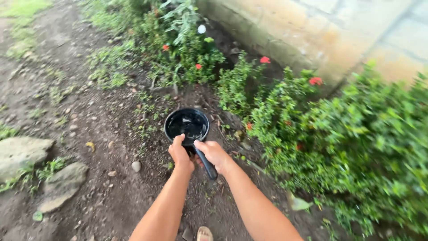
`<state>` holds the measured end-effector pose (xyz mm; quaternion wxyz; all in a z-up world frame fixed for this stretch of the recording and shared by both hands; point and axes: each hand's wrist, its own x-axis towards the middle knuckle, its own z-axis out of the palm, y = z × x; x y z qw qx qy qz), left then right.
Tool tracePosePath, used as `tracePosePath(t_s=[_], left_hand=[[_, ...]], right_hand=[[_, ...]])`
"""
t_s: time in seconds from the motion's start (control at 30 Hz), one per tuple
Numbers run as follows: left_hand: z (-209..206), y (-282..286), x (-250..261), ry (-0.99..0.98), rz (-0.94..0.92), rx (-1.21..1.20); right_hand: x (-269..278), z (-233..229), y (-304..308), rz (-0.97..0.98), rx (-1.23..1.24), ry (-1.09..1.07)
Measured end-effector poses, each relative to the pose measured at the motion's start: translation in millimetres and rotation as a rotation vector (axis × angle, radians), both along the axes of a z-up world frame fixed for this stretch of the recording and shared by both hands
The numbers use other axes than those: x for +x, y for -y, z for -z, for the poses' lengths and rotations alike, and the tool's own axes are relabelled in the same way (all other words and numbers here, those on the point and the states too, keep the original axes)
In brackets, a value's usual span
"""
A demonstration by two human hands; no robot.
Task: Watering various plants in a garden using a plastic dipper and buckets of water.
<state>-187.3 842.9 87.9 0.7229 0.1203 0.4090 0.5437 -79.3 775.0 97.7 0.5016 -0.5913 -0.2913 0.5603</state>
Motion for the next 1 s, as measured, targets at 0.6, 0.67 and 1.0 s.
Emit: tracePosePath(t_s=[0.6,0.67,1.0], left_hand=[[4.0,-286.3,-36.1,0.026,-0.073,0.075],[34.6,-317.8,-51.2,-0.042,-0.094,0.068],[7.7,-519.9,-77.4,-0.135,-0.029,-0.032]], right_hand=[[-29.8,-2.6,-290.2,-0.134,0.002,-0.024],[-44.2,13.8,-316.6,-0.133,-0.008,-0.070],[-70.8,-9.0,-516.7,-0.135,0.012,-0.109]])
